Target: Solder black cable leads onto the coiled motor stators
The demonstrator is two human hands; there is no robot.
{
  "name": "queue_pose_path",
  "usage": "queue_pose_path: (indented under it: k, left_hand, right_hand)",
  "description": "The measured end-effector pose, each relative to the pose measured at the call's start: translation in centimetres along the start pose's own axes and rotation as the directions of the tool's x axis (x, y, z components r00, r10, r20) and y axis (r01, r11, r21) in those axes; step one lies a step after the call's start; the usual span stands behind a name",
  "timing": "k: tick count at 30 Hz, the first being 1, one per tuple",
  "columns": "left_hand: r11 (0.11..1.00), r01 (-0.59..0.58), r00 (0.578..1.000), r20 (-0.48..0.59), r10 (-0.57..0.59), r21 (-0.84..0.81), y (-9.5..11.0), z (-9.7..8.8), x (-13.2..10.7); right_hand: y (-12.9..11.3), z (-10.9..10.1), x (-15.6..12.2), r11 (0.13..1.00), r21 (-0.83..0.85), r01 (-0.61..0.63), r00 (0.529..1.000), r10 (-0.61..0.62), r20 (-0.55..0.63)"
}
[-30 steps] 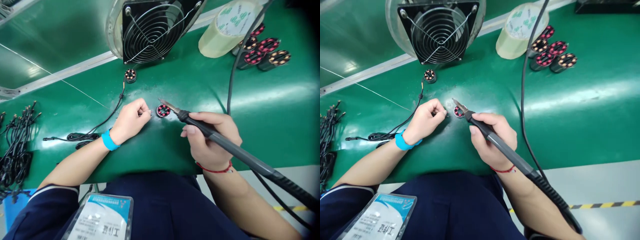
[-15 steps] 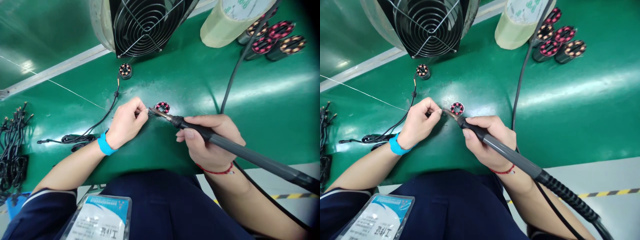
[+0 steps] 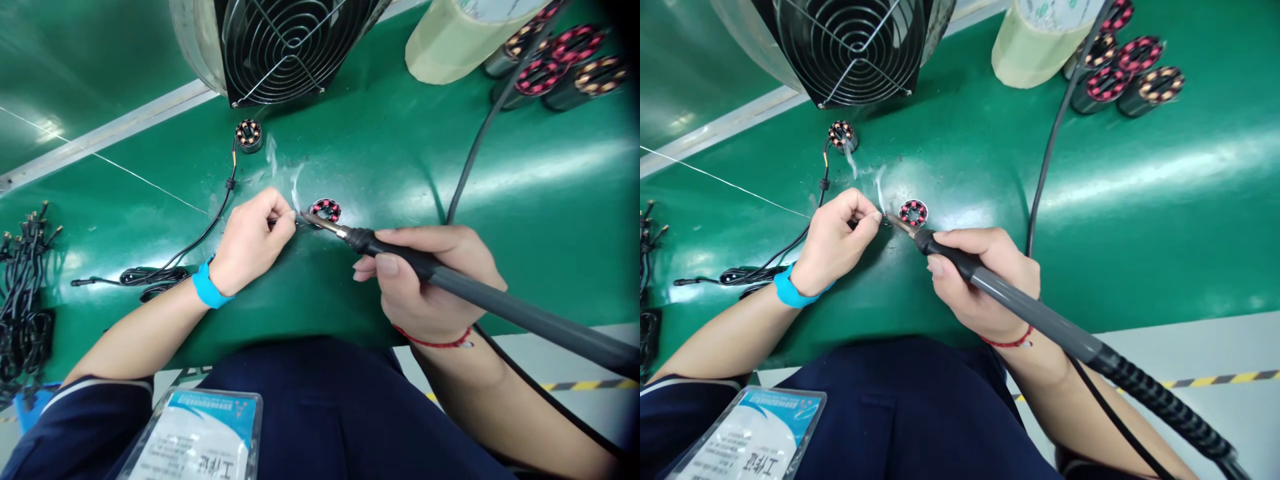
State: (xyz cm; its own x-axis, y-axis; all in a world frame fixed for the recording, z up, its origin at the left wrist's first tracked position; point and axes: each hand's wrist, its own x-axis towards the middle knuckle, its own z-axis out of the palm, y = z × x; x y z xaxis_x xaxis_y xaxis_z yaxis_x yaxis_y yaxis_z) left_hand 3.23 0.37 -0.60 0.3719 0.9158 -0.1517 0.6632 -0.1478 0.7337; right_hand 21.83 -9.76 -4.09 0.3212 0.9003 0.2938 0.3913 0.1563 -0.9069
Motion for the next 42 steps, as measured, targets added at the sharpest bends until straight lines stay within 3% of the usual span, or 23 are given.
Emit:
queue_pose_path:
  k: [11, 16, 29, 42]
  left_hand:
    - [0.998, -0.06, 0.996, -0.061, 0.059, -0.011, -0.44, 0.39, 0.16]
    - [0.997, -0.081, 0.994, -0.076, 0.08, -0.007, -0.44, 0.45, 0.19]
    - [0.997, -0.079, 0.993, -0.083, 0.079, -0.002, -0.45, 0.45, 0.37]
    - [0.997, -0.081, 0.993, -0.087, 0.081, 0.004, -0.46, 0.4, 0.3]
  right_hand:
    - [0.26, -0.03, 0.04, 0.999, -0.013, 0.033, 0.998, -0.032, 0.045]
    - [0.14, -0.17, 0.0, 0.999, -0.049, 0.015, 1.0, -0.015, 0.013]
    - [0.34, -0.19, -0.1, 0.998, -0.04, 0.039, 0.997, -0.037, 0.066]
    - [0.24, -0.14, 0.04, 0.996, -0.062, 0.069, 0.998, -0.069, 0.004]
